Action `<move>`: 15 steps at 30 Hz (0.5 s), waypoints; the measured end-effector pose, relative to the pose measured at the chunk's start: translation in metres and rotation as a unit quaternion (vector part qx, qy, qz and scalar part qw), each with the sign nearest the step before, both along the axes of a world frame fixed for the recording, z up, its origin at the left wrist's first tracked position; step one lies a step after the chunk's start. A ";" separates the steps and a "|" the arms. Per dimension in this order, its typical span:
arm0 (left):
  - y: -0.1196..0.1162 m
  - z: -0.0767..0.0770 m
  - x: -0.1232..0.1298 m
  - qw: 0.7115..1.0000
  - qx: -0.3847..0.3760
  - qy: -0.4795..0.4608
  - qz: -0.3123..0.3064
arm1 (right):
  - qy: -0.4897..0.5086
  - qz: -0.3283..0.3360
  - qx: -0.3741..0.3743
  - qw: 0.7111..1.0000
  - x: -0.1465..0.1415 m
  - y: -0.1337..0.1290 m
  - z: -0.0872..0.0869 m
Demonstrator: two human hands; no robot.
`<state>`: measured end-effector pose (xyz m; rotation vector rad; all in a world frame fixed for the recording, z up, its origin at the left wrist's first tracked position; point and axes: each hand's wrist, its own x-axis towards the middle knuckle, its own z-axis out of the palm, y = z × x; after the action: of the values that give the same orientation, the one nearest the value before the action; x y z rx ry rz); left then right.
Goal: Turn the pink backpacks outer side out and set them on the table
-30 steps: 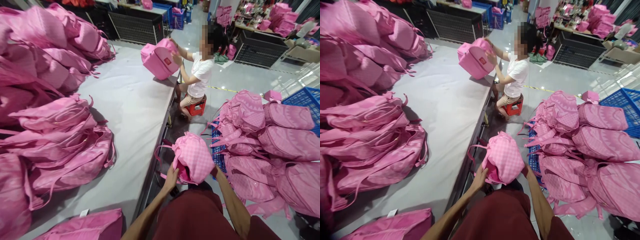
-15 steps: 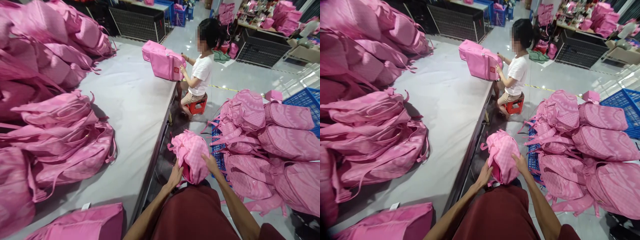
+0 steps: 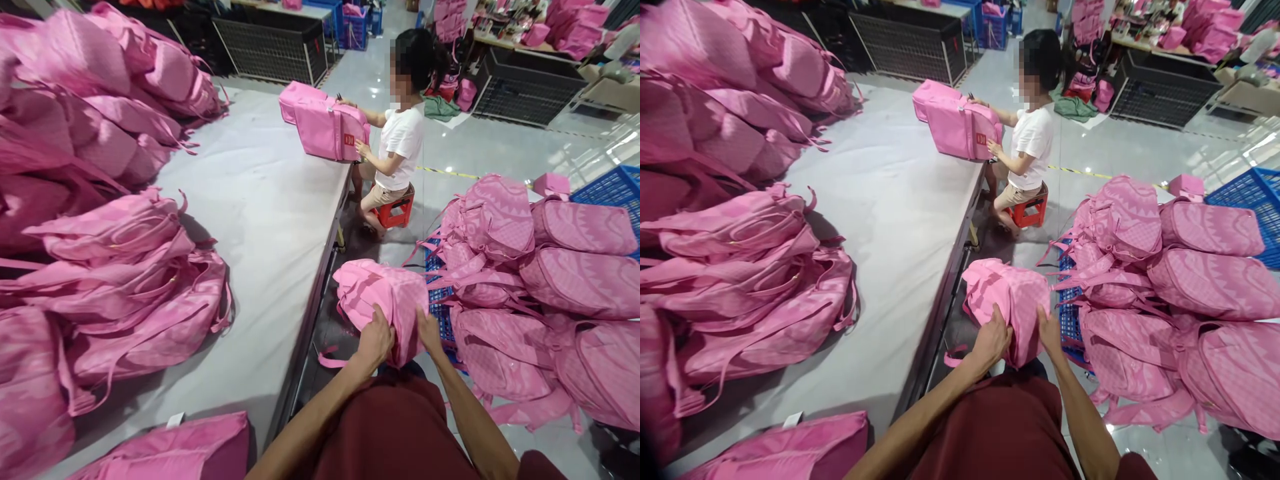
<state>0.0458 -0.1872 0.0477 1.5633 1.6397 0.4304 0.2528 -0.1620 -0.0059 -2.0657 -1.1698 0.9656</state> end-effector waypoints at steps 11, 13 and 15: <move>-0.032 -0.043 -0.062 0.994 -0.027 -0.098 0.034 | 0.098 0.088 0.038 0.991 -0.028 -0.016 0.001; -0.038 -0.048 -0.065 0.990 -0.019 -0.126 0.053 | 0.100 0.095 0.032 0.990 -0.032 -0.015 0.002; -0.038 -0.048 -0.063 0.992 -0.026 -0.112 0.060 | 0.094 0.103 0.030 0.990 -0.035 -0.011 0.004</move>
<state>-0.0168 -0.2249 -0.0002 1.3311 1.5620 0.5998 0.2183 -0.1730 -0.0017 -1.7893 -1.3127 1.1784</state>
